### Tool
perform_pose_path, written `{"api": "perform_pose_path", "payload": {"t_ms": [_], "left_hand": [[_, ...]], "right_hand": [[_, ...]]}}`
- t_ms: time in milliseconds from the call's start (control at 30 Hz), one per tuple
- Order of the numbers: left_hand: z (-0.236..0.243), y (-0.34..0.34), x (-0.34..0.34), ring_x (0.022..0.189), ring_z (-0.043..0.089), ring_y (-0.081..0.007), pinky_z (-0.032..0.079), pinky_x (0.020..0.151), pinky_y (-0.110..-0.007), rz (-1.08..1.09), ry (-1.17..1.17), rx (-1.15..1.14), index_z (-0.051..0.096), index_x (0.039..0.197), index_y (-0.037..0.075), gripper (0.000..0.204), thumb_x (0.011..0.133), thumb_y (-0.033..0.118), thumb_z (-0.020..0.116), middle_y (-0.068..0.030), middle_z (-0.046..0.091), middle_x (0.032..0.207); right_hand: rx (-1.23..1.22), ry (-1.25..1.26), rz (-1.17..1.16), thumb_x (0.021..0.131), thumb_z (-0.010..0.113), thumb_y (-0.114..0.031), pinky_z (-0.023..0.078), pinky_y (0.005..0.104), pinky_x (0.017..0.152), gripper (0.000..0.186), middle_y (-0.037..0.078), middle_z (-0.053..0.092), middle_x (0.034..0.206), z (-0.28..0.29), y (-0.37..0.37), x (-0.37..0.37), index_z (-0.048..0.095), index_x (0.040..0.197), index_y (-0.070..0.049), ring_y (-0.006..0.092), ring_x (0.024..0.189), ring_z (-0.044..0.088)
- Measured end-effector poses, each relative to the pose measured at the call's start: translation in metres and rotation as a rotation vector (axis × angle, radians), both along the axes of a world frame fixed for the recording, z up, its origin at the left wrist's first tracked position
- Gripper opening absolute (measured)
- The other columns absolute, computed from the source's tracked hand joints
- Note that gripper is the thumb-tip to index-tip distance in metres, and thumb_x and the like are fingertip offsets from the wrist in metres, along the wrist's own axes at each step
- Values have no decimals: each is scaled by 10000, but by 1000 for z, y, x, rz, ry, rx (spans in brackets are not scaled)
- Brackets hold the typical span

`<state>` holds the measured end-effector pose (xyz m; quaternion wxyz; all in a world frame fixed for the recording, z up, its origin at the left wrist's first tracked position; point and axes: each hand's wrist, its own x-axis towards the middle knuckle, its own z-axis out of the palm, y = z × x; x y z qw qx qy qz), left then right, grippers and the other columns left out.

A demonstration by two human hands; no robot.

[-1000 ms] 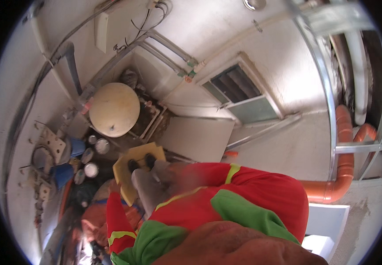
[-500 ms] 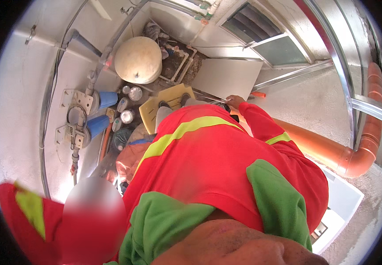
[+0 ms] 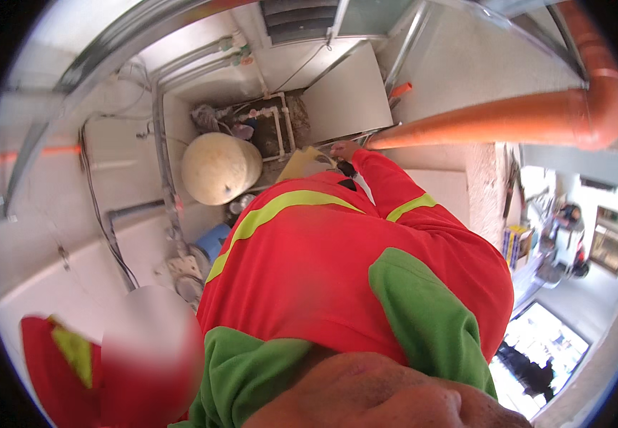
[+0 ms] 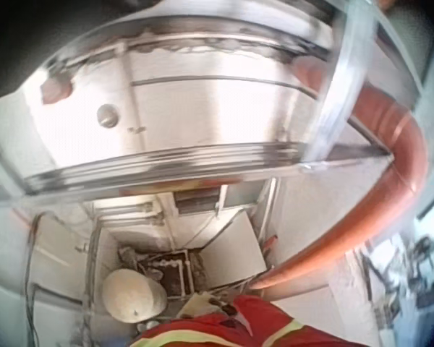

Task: The person positions a large white ceiling panel against the ceiling structure, aligns it with existing fixtures, and secures it using a metal trim piece. They adjust the panel multiple times to fit it properly within the ceiling framework.

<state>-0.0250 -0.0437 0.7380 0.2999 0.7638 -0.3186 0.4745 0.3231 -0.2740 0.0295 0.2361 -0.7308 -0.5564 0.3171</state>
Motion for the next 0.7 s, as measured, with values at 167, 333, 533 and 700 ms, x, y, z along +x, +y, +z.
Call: {"api": "perform_pose_path", "payload": {"t_ms": [167, 333, 533, 700], "left_hand": [[-48, 36, 38, 1047, 610, -198, 507, 836, -312, -76, 128, -277, 651, 1143, 78, 302, 1003, 248, 444, -76, 595, 1247], [-320, 66, 60, 1063, 609, -203, 512, 837, -315, 268, 1187, -980, 657, 1149, 80, 307, 1001, 245, 445, -76, 585, 1266], [-645, -16, -17, 1300, 469, -416, 402, 1057, -470, 471, 1980, -275, 493, 1406, 82, 741, 883, 600, 578, -278, 480, 1386], [-709, -39, -25, 1473, 152, -440, 280, 1143, -550, 463, 2083, 76, 354, 1523, 207, 890, 830, 730, 549, -233, 184, 1595]], "right_hand": [[0, -244, 108, 868, 700, -376, 541, 327, 743, 378, 96, 699, 978, -33, -8, -24, 694, 1099, -77, 184, 849, 659], [-398, 658, -736, 862, 672, -463, 535, 372, 714, 425, 104, 702, 873, -74, -68, -18, 695, 999, -60, 229, 760, 663], [-296, 198, -523, 809, 674, -569, 498, 444, 699, 482, 124, 671, 770, -109, -82, 88, 702, 914, -99, 275, 734, 643], [-363, -132, -821, 810, 686, -558, 417, 461, 1067, 715, 206, 607, 1302, -127, -44, 207, 568, 1316, -67, 371, 1223, 570]]}}
